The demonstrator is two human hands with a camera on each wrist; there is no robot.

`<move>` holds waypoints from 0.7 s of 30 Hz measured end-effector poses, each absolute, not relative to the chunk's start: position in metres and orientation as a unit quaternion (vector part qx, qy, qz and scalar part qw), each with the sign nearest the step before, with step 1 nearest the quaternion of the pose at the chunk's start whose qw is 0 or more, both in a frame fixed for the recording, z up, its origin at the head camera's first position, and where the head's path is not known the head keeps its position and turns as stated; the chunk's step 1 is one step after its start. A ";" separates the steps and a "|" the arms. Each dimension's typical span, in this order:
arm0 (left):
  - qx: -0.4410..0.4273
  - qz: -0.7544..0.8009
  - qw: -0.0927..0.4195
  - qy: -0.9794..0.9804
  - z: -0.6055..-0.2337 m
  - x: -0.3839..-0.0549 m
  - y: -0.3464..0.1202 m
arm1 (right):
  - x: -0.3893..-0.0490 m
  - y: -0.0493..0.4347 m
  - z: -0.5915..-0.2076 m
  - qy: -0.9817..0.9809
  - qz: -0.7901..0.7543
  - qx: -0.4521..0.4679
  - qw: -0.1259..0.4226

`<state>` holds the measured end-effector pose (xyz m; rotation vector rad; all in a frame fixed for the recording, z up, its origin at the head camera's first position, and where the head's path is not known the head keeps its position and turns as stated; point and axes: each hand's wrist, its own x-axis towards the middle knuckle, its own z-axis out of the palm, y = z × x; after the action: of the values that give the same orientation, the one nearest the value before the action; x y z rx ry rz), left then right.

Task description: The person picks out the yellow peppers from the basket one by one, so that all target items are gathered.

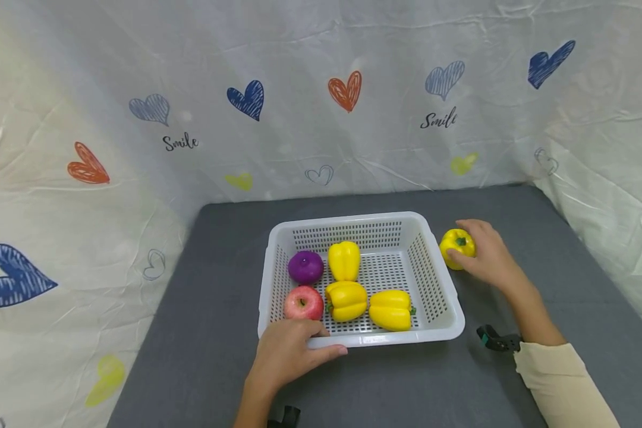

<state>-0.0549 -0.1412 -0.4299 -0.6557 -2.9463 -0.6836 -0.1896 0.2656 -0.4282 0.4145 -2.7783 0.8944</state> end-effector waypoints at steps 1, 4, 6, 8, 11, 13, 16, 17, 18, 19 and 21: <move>-0.212 -0.220 0.025 -0.952 -0.430 -0.055 -0.141 | -0.190 0.265 -0.423 -0.938 0.300 0.145 0.095; -0.213 -0.216 0.030 -0.952 -0.429 -0.055 -0.141 | -0.192 0.261 -0.408 -0.937 0.298 0.157 0.087; -0.212 -0.214 0.033 -0.953 -0.429 -0.055 -0.142 | -0.193 0.256 -0.397 -0.937 0.300 0.163 0.082; -0.212 -0.214 0.035 -0.953 -0.428 -0.055 -0.142 | -0.193 0.249 -0.388 -0.937 0.296 0.169 0.077; -0.212 -0.215 0.037 -0.953 -0.427 -0.055 -0.142 | -0.195 0.238 -0.375 -0.935 0.287 0.194 0.073; -0.213 -0.216 0.037 -0.952 -0.428 -0.055 -0.142 | -0.195 0.230 -0.367 -0.934 0.278 0.213 0.066; -0.212 -0.215 0.038 -0.953 -0.428 -0.054 -0.142 | -0.196 0.217 -0.357 -0.931 0.266 0.243 0.052; -0.211 -0.214 0.038 -0.953 -0.429 -0.054 -0.142 | -0.195 0.213 -0.354 -0.931 0.260 0.251 0.048; -0.211 -0.214 0.038 -0.953 -0.429 -0.053 -0.142 | -0.195 0.209 -0.351 -0.932 0.255 0.255 0.045; -0.210 -0.213 0.039 -0.953 -0.429 -0.053 -0.142 | -0.195 0.204 -0.349 -0.932 0.249 0.262 0.043; -0.210 -0.214 0.038 -0.953 -0.429 -0.053 -0.142 | -0.194 0.197 -0.345 -0.932 0.239 0.269 0.044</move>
<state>-0.0529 -0.1423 -0.4292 -0.6429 -2.9243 -0.6557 -0.1939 0.1967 -0.3447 0.8224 -2.8488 0.7314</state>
